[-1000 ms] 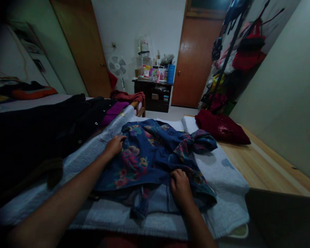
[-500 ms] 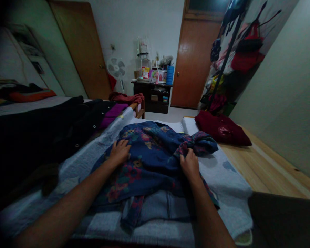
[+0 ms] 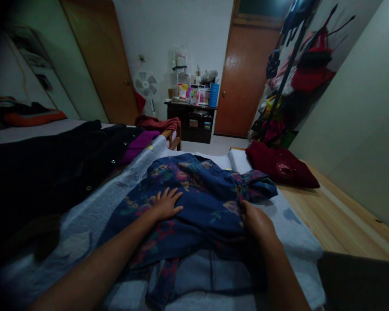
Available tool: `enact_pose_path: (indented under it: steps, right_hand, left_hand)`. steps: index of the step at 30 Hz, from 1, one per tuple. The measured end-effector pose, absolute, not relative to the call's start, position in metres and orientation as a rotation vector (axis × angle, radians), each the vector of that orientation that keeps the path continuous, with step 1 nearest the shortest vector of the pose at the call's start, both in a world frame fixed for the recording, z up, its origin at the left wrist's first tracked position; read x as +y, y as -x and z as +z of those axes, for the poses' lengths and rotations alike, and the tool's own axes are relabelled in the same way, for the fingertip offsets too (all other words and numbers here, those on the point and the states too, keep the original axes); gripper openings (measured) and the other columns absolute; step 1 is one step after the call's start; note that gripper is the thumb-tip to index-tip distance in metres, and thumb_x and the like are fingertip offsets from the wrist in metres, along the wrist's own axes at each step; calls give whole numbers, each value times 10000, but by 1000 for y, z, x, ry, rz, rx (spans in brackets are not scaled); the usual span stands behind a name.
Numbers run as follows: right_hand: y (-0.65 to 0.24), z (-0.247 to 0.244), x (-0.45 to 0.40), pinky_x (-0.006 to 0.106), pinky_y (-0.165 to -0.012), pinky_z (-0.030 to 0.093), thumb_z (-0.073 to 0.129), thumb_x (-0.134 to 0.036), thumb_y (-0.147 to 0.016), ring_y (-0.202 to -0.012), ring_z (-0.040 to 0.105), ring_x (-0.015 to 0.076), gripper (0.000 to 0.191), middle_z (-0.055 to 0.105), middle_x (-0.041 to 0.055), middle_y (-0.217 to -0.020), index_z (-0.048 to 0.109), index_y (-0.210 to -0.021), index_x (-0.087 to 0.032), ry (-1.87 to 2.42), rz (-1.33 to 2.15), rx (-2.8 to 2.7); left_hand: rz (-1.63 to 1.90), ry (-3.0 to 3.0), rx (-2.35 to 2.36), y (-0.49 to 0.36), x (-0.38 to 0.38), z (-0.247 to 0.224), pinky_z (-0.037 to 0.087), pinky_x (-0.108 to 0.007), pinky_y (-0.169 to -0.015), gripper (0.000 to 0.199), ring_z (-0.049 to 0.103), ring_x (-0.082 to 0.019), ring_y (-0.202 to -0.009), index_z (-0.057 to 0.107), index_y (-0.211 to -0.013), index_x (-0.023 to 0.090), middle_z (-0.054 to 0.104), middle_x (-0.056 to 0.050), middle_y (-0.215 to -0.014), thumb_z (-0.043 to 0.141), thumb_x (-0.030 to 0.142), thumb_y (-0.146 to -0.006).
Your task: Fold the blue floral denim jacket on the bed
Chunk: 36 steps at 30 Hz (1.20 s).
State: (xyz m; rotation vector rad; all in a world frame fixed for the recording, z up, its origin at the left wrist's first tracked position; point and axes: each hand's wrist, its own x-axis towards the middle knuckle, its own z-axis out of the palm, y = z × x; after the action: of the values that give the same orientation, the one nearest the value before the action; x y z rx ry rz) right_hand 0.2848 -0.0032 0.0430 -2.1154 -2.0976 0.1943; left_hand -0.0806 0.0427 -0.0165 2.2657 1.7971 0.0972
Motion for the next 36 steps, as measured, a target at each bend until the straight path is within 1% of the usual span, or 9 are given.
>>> enact_pose_path:
  steps: [3, 6, 12, 17, 23, 28, 30, 32, 36]
  right_hand:
    - [-286, 55, 5, 339, -725, 441, 550, -257, -844, -893, 668, 279, 345, 713, 130, -1026, 652, -1173, -234, 2189, -5, -2115]
    - [-262, 73, 28, 365, -808, 440, 589, -307, -845, -956, 636, 293, 413, 677, 150, -1077, 616, -1243, -200, 2067, -154, -2192]
    - [-182, 78, 101, 368, -969, 410, 569, -264, -866, -1114, 581, 285, 366, 629, 154, -1212, 643, -1211, -166, 1731, 28, -2371]
    - [-142, 50, 172, 250, -1002, 391, 454, -178, -916, -1154, 579, 179, 354, 656, 83, -1235, 635, -1220, -168, 1625, 268, -2152]
    - [-133, -12, 196, 338, -1039, 381, 421, -215, -934, -1203, 558, 240, 398, 628, 165, -1274, 606, -1265, -95, 1775, 272, -2016]
    - [-137, -50, 193, 354, -1133, 259, 407, -205, -935, -1353, 415, 223, 406, 548, 133, -1396, 603, -1281, -120, 1785, 212, -1980]
    - [-139, -55, 196, 340, -1128, 264, 407, -210, -933, -1344, 426, 210, 403, 574, 123, -1368, 612, -1270, -128, 1766, 195, -1973]
    - [-141, -57, 199, 335, -1120, 275, 414, -210, -926, -1331, 441, 209, 397, 588, 121, -1349, 623, -1254, -130, 1749, 195, -1969]
    - [-143, -57, 201, 344, -1117, 292, 425, -203, -919, -1308, 468, 218, 385, 605, 123, -1325, 634, -1232, -126, 1722, 206, -1967]
  left_hand:
    - [123, -2288, 1823, 79, 40, -21, 132, -687, -1103, 693, 149, -433, -1456, 359, -1481, 331, 271, -82, -1598, 463, 619, -860]
    - [164, -2330, 1854, 76, 38, -26, 121, -686, -1103, 676, 164, -437, -1450, 368, -1479, 334, 288, -85, -1590, 460, 607, -867]
    - [253, -2366, 1907, 75, 33, -28, 142, -643, -1121, 640, 238, -395, -1427, 430, -1438, 323, 402, -99, -1514, 487, 590, -859]
    - [300, -2372, 1966, 73, 31, -26, 144, -604, -1142, 579, 288, -337, -1402, 468, -1400, 346, 462, -81, -1439, 483, 579, -870]
    - [299, -2347, 1968, 72, 30, -28, 144, -594, -1150, 585, 271, -335, -1409, 458, -1408, 360, 450, -71, -1447, 489, 583, -868]
    - [332, -2287, 1909, 75, 36, -26, 167, -614, -1143, 571, 313, -347, -1392, 502, -1369, 368, 492, -66, -1413, 559, 547, -830]
    - [368, -2240, 1839, 84, 49, -16, 282, -560, -1119, 500, 433, -327, -1308, 580, -1286, 337, 546, -65, -1339, 587, 494, -811]
    - [512, -2126, 1853, 99, 72, -1, 406, -414, -1059, 329, 567, -244, -1151, 668, -1119, 239, 600, -87, -1216, 476, 350, -876]
    - [962, -1864, 2283, 137, 129, 24, 359, -416, -1104, 411, 504, -274, -1249, 583, -1225, 139, 586, -153, -1249, 442, 202, -845]
